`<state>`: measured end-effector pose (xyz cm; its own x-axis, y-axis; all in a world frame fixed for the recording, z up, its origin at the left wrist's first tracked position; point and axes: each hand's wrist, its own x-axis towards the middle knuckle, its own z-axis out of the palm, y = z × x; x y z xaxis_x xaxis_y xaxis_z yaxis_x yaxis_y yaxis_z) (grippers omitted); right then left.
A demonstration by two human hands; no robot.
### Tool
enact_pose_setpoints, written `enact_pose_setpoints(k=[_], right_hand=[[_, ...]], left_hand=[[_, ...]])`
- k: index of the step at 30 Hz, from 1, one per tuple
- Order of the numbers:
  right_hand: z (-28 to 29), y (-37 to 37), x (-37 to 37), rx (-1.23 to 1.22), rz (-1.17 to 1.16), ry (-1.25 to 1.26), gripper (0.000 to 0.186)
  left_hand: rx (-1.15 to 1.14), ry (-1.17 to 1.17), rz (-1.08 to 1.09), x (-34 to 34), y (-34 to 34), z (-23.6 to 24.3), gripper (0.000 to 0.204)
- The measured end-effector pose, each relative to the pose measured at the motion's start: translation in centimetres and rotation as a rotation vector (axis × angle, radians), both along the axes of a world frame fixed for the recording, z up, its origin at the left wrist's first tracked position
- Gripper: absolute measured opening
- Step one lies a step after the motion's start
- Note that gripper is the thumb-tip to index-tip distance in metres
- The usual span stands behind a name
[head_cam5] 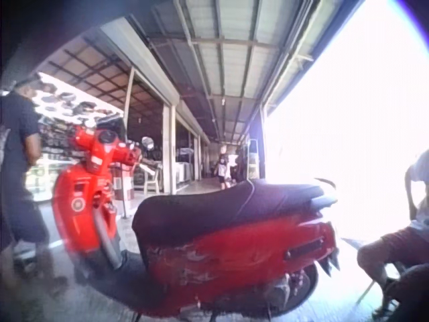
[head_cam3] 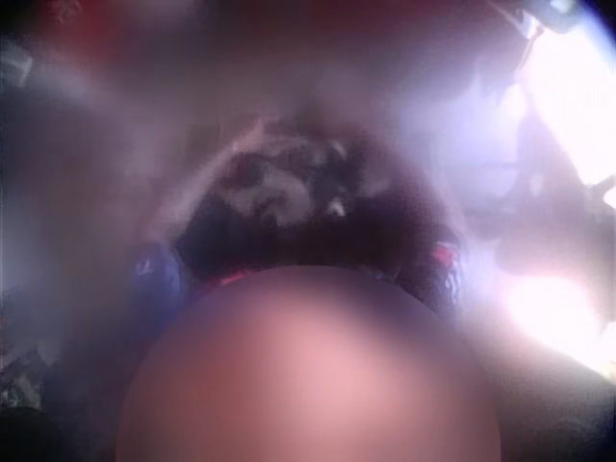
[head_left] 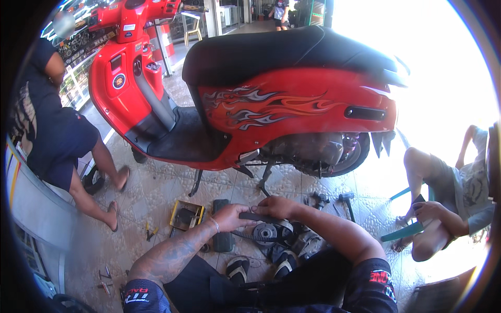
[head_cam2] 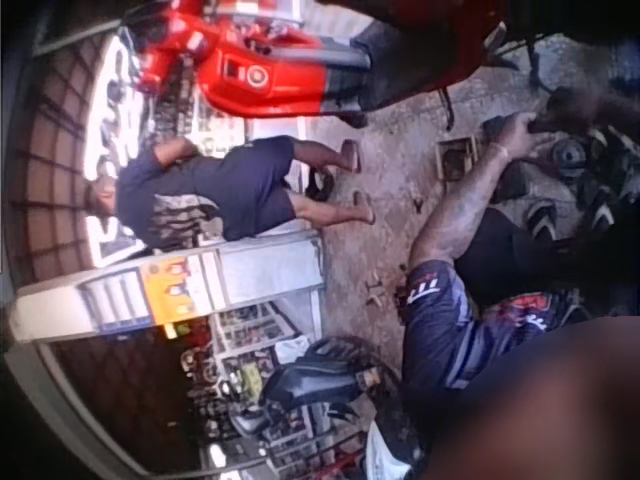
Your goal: The person sits on the floor and uses a power drill and hand tools to remove the belt cover and belt from a red scooter. They then clean the pulley assembly with a cloth and place the removed parts on the floor.
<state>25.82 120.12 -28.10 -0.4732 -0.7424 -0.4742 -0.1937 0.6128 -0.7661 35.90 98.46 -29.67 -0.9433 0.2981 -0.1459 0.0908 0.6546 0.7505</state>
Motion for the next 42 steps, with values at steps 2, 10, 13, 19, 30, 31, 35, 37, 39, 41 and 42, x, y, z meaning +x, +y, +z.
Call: enact_pose_setpoints(k=[2, 10, 13, 19, 30, 31, 35, 37, 39, 41, 42], right_hand=[[0.7, 0.0, 0.0, 0.029, -0.08, -0.004, 0.066], [1.6, 1.0, -0.3, -0.118, 0.19, 0.368, 0.045], [0.9, 1.2, -0.9, -0.146, 0.166, 0.35, 0.051], [-1.1, 2.9, -3.0, -0.047, 0.309, 0.173, 0.05], [-0.3, 4.8, -4.2, 0.022, 0.183, 0.181, 0.048], [-0.6, 5.0, -4.4, 0.007, 0.197, 0.141, 0.049], [-2.4, 4.8, -4.7, -0.079, 0.168, 0.053, 0.051], [-2.7, 4.7, -5.0, -0.104, 0.126, 0.028, 0.053], [-2.4, 4.8, -5.3, -0.076, 0.099, 0.026, 0.054], [-1.9, 5.6, -5.9, 0.07, 0.132, 0.05, 0.057], [-1.8, 6.0, -6.1, 0.081, 0.161, 0.064, 0.059]], left_hand=[[-0.029, -0.034, 0.019, 0.0, 0.2, 0.3, 0.043], [-0.053, 0.027, 0.046, 0.6, 0.8, 1.5, 0.042], [-0.082, -0.061, 0.083, 0.3, 1.1, 1.7, 0.043], [-0.05, -0.054, 0.127, 0.6, 0.9, 0.4, 0.03], [0.035, -0.147, 0.16, -0.1, 0.4, 0.0, 0.037], [0.016, -0.133, 0.15, -0.1, 0.3, 0.2, 0.037], [0.048, -0.124, 0.172, -0.2, 0.4, 0.2, 0.037], [0.089, -0.126, 0.187, -0.4, 0.3, 0.1, 0.036], [0.111, -0.153, 0.2, -0.6, 0.1, 0.0, 0.036], [0.093, -0.159, 0.181, -0.6, 0.1, -0.1, 0.035], [0.102, -0.183, 0.178, -0.5, 0.0, -0.2, 0.035]])
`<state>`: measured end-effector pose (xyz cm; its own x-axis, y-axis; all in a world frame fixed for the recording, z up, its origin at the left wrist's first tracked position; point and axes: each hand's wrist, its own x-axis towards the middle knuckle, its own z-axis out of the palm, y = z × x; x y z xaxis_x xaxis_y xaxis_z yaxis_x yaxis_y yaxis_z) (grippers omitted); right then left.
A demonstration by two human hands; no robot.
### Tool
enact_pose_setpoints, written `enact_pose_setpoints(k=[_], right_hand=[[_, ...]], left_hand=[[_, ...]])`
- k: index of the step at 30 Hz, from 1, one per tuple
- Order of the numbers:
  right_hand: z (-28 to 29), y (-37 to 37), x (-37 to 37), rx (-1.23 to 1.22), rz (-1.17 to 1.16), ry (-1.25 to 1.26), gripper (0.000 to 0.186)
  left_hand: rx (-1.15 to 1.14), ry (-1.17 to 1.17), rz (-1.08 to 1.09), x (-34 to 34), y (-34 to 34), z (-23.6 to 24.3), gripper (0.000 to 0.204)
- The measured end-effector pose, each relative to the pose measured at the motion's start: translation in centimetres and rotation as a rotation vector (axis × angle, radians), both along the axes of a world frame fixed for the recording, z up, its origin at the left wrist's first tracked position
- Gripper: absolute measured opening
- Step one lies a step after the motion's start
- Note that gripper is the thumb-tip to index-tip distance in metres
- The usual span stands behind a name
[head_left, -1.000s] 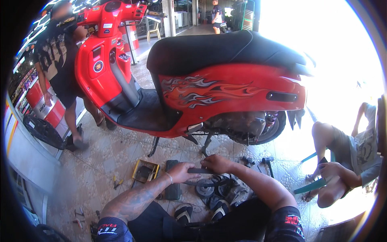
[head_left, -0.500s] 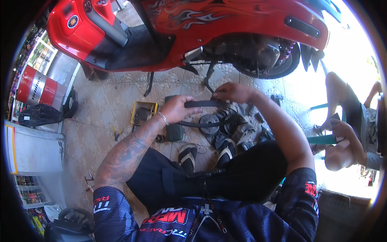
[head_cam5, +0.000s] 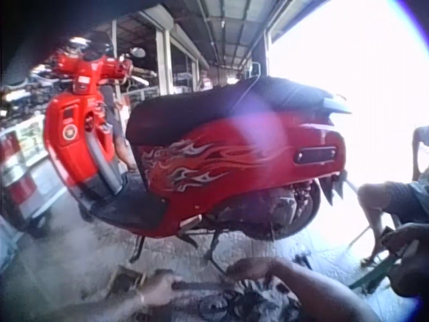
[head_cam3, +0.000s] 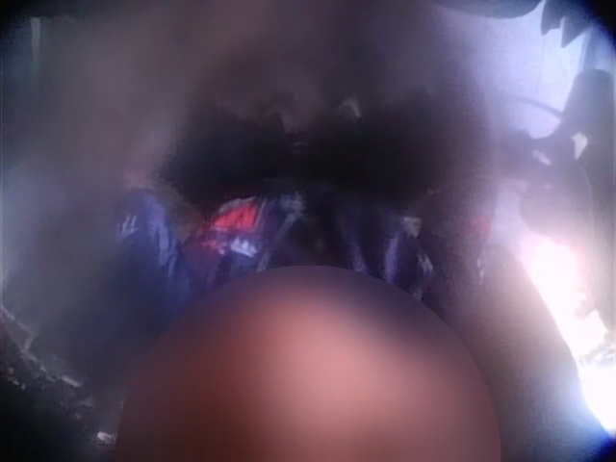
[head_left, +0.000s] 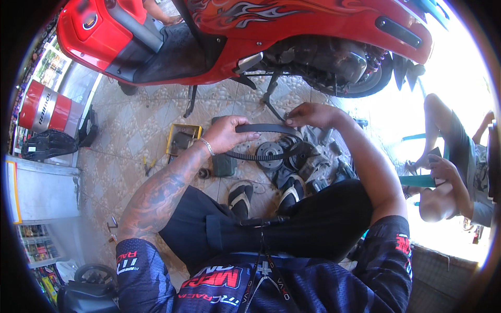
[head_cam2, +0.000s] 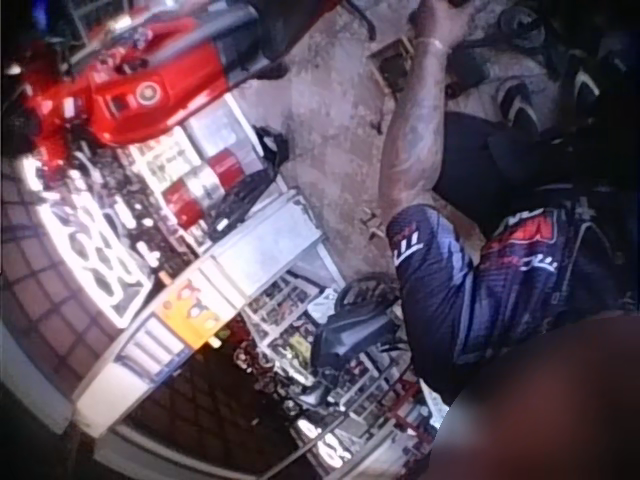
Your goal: The person sits on the floor and uses a power drill and hand tools to remove the belt cover and belt from a red scooter. They then clean the pulley assembly with a cloth and place the removed parts on the floor.
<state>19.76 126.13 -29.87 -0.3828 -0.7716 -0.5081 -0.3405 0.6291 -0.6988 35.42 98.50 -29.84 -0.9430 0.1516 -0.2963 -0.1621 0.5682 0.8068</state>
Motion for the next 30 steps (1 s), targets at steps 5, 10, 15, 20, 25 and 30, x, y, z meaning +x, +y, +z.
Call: enact_pose_setpoints(k=[5, 10, 15, 20, 25, 30], right_hand=[[-1.3, 1.6, 0.4, 0.024, 0.209, -0.093, 0.073], [-2.8, 0.6, 1.2, 0.22, 0.23, 0.258, 0.081], [0.3, 1.9, -0.9, -0.012, -0.195, 0.416, 0.056], [2.3, 3.0, -0.3, -0.198, -0.524, 0.41, 0.111], [2.0, 1.9, 0.1, -0.297, -0.762, -0.127, 0.121], [-0.4, 0.2, 0.4, -0.239, -0.5, -0.106, 0.11]], left_hand=[[-0.032, 0.017, 0.003, 0.0, -0.2, -0.2, 0.034], [0.021, -0.012, 0.021, -0.3, -0.6, -0.5, 0.031], [0.086, 0.082, 0.115, -0.5, -1.5, -0.7, 0.035], [0.303, 0.108, 0.187, -0.7, -1.3, -0.6, 0.03], [0.249, 0.125, 0.089, -1.1, -0.4, -1.2, 0.023], [0.126, 0.1, 0.114, -1.1, -1.2, -2.0, 0.024]])
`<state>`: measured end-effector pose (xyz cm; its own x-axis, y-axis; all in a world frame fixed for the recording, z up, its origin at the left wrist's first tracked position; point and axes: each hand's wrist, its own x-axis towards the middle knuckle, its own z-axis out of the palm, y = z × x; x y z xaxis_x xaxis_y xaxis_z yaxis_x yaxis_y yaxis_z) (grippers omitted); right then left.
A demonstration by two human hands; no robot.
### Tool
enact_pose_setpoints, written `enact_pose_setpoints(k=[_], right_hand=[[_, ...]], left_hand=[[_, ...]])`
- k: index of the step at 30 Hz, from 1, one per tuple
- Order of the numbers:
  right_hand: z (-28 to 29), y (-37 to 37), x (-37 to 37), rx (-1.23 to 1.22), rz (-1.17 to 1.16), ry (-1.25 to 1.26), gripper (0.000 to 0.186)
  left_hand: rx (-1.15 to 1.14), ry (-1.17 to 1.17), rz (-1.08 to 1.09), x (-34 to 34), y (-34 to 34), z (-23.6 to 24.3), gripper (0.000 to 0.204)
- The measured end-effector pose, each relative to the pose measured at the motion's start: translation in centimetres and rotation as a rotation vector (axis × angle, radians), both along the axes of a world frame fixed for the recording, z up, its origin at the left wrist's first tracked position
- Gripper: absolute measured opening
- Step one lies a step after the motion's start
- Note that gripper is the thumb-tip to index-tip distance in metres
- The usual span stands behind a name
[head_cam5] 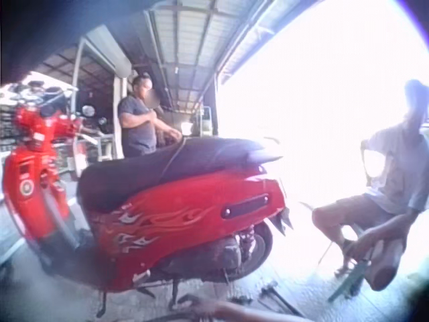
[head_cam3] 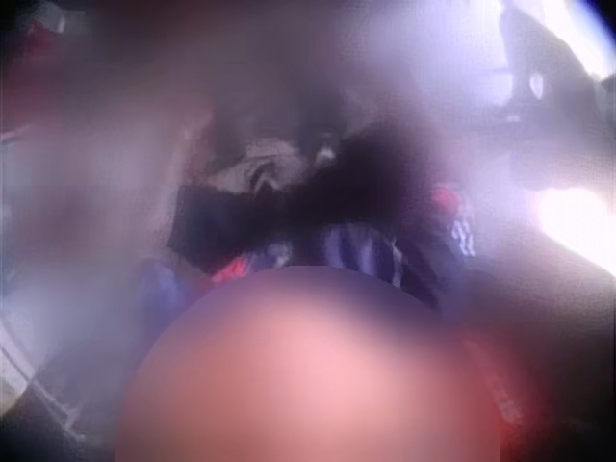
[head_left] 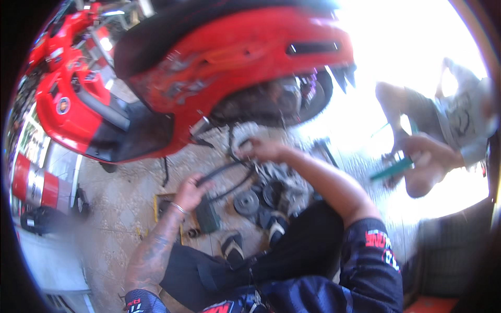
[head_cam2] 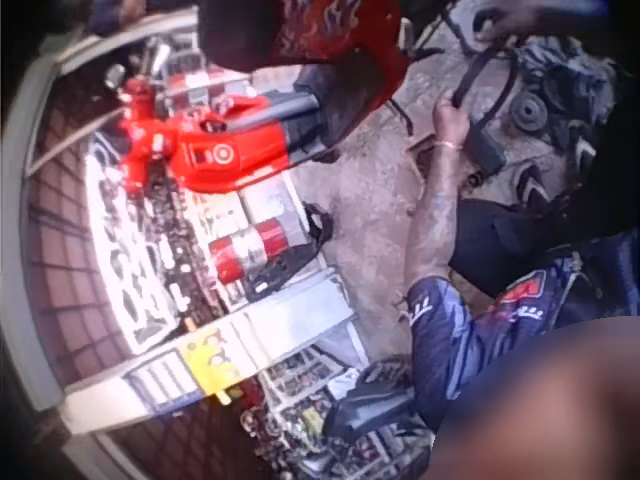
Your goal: The person sits on the floor and uses a power drill and hand tools to remove the belt cover and belt from a red scooter. They then clean the pulley assembly with a cloth and place the removed parts on the floor.
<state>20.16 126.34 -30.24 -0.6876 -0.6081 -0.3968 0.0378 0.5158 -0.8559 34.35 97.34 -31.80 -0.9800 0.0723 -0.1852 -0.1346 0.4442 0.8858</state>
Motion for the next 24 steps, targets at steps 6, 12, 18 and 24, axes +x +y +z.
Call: enact_pose_setpoints(k=[6, 12, 18, 24], right_hand=[[-3.5, -1.0, 2.5, 0.108, 0.081, -0.381, 0.112], [-3.7, -0.2, 2.7, 0.036, 0.101, -0.27, 0.12], [3.9, 0.4, 1.2, 0.274, 0.026, 0.291, 0.104], [10.2, 0.2, 3.2, 0.129, -0.042, 0.625, 0.081]], left_hand=[[-0.077, 0.016, -0.022, 0.9, 0.8, 0.7, 0.027], [-0.128, -0.059, -0.051, 1.7, 1.3, 2.3, 0.026], [-0.035, 0.009, -0.092, 1.3, 1.2, 1.4, 0.027], [0.143, 0.016, -0.082, 1.2, 1.2, 0.9, 0.058]])
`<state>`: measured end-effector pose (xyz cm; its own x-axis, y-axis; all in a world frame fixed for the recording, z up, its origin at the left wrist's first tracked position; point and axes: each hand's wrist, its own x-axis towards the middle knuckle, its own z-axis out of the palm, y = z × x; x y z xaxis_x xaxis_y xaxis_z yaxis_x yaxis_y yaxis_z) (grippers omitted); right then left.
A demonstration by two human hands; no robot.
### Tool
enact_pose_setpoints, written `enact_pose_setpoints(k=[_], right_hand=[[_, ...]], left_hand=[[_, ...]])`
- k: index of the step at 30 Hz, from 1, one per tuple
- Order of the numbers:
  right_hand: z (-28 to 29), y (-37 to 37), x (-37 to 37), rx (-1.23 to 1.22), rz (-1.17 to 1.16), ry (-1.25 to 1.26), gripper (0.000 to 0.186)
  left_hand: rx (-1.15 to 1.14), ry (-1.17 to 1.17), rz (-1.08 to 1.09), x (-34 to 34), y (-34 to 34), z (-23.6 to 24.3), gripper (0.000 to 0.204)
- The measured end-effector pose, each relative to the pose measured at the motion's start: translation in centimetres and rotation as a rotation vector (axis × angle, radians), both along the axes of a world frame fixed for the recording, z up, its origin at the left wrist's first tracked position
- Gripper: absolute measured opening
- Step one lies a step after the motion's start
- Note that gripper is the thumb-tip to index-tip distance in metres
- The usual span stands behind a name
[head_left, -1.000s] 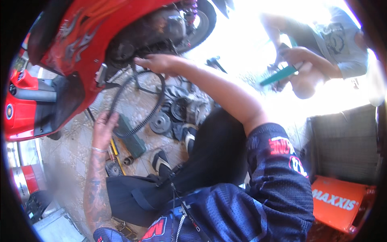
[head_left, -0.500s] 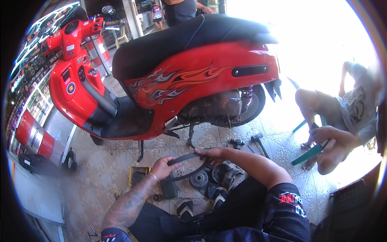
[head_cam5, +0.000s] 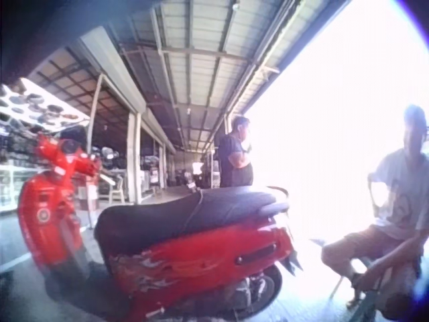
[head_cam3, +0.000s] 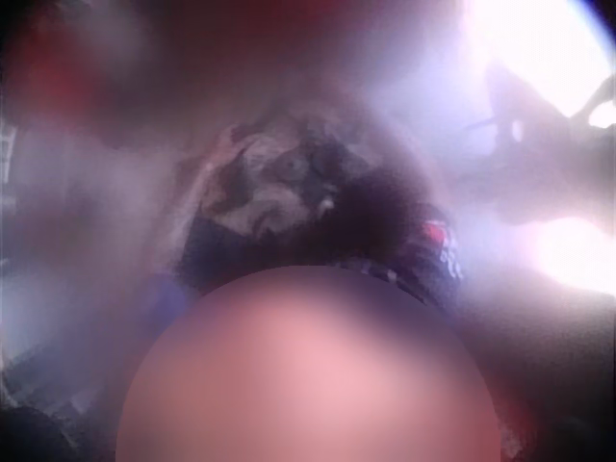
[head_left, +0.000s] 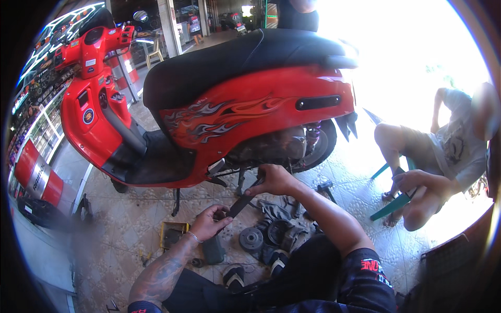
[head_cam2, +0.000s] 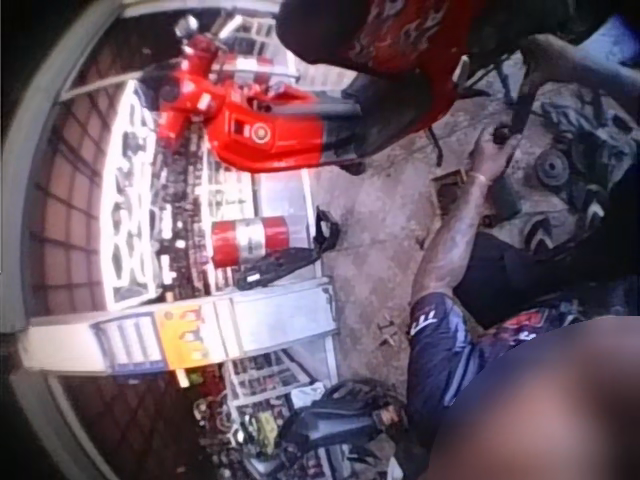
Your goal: The person sits on the floor and uses a power drill and hand tools to remove the belt cover and belt from a red scooter. They then clean the pulley assembly with a cloth and place the removed parts on the floor.
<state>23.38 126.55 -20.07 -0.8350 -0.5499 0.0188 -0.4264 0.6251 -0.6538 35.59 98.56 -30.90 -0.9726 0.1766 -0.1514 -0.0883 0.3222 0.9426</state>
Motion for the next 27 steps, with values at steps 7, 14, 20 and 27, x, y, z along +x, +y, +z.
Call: enact_pose_setpoints(k=[7, 14, 20, 27], right_hand=[[4.7, -0.5, 4.1, -0.062, 0.267, 0.276, 0.076], [6.3, -0.9, 7.9, -0.133, 0.561, 0.439, 0.069], [5.2, -1.3, 8.7, -0.111, 0.569, 0.589, 0.065], [6.0, -2.3, 9.5, 0.015, 0.619, 0.673, 0.054]], left_hand=[[-0.092, 0.168, -0.09, 1.0, 2.1, 2.6, 0.134], [-0.21, 0.399, -0.249, 2.6, 3.4, 4.0, 0.153], [-0.375, 0.521, -0.119, 3.3, 0.3, -0.5, 0.144], [-0.633, 0.758, -0.292, 2.8, -9.6, -3.7, 0.113]])
